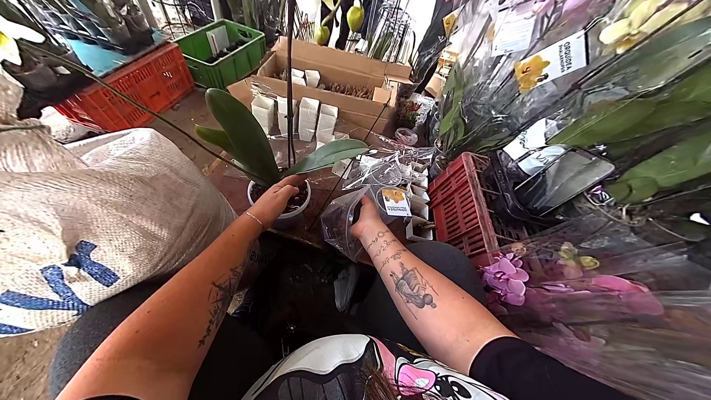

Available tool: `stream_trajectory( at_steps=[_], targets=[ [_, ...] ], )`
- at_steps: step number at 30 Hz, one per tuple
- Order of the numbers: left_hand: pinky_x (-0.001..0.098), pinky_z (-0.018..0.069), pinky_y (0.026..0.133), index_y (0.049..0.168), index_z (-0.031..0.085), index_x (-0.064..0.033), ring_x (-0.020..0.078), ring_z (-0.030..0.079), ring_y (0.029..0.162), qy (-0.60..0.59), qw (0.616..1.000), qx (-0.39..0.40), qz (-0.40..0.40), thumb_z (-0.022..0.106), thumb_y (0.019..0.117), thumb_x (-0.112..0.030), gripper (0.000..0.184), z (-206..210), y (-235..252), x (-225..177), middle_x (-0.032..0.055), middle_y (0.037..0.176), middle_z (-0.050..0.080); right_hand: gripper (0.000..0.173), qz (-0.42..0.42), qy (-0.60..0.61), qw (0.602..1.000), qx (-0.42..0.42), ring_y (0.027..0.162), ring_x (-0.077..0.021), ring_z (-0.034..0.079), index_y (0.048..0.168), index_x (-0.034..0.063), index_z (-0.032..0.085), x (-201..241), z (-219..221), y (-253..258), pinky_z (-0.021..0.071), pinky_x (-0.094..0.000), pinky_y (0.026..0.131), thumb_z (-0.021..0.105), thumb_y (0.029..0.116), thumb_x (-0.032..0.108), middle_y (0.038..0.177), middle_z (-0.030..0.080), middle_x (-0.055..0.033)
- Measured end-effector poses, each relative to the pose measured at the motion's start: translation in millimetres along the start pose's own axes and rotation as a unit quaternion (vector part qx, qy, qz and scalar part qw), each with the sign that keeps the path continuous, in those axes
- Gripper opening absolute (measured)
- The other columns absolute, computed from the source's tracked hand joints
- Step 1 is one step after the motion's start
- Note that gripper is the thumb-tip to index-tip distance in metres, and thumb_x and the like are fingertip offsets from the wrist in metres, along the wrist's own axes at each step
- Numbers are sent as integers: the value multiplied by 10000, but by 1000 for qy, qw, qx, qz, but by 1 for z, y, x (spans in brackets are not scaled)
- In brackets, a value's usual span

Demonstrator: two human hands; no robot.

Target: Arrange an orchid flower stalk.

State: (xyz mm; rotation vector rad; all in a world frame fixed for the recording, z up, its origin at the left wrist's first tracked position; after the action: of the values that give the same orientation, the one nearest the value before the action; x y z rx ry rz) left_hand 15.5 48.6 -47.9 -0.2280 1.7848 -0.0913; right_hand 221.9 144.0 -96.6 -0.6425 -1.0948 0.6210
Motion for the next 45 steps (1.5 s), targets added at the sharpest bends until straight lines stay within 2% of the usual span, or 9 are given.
stream_trajectory(
  at_steps=[3,8,15,21,29,35,39,43,45],
  targets=[
    [454,385,1138,1511,495,-147,180,420,1444,2,1000,3,2,312,1032,-238,521,0,0,0,37,1596,434,343,-2,12,1000,5,834,-186,599,1130,175,565,-2,3,3,518,-412,695,479,1027,490,956,598,-55],
    [464,384,1144,1517,487,-137,193,419,1447,5,1000,2,6,319,1036,-243,520,1,0,-1,55,1595,430,343,-21,11,1000,-15,1037,-233,600,1284,118,545,-3,4,4,527,-458,842,484,1053,364,1158,605,-104],
    [457,384,1141,1509,504,-168,171,409,1452,-14,1000,-2,2,320,1041,-243,509,0,0,-2,28,1592,438,338,3,56,998,-15,1041,-229,600,1286,138,529,-1,4,3,528,-450,852,512,1035,364,1157,595,-100],
    [452,384,1145,1496,517,-157,173,415,1450,-14,1000,-7,-11,310,1056,-251,495,-3,2,-2,28,1587,446,191,-4,83,996,-6,469,-71,392,895,195,476,14,1,-24,359,-212,433,486,1027,333,663,437,26],
    [484,454,1044,1481,531,-130,225,529,1349,35,999,-6,-6,279,1037,-268,529,-10,3,-5,74,1539,507,204,-73,122,988,64,431,-42,361,879,200,427,47,29,-77,328,-175,405,396,1060,289,630,423,46],
    [364,529,673,1463,553,-155,150,657,788,57,997,-46,-14,220,1075,-250,520,-5,2,-5,59,1465,572,227,-78,94,992,41,505,-92,380,887,168,464,-7,98,-36,348,-242,462,432,1058,314,696,430,13],
    [365,503,659,1425,598,-161,137,622,763,60,996,-63,-9,226,1065,-241,524,-8,-4,-6,33,1447,588,259,-77,64,994,-43,594,-130,449,937,129,502,-38,122,6,411,-299,521,427,1052,349,788,468,-31],
    [337,490,638,1411,610,-169,108,599,715,66,996,-57,7,231,1068,-235,515,-15,-5,-4,27,1411,613,382,-130,25,991,-32,1023,-259,593,1214,12,599,-57,134,18,508,-480,878,453,1072,335,1132,604,-167],
    [333,492,637,1399,614,-163,99,594,704,71,996,-52,13,234,1069,-241,510,-18,-3,-2,20,1409,612,334,-199,-1,980,-9,922,-217,606,1114,5,621,-66,133,23,521,-429,831,431,1094,279,1010,615,-136]
  ],
)
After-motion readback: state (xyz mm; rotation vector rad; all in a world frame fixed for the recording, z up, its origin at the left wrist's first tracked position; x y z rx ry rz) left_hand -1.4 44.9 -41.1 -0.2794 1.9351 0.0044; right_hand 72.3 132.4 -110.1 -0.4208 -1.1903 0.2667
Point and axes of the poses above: each hand's wrist, its own y-axis towards the middle knuckle, its own z-axis out of the palm, x = y × z, the point moved 1 cm from there along y, towards the middle knuckle
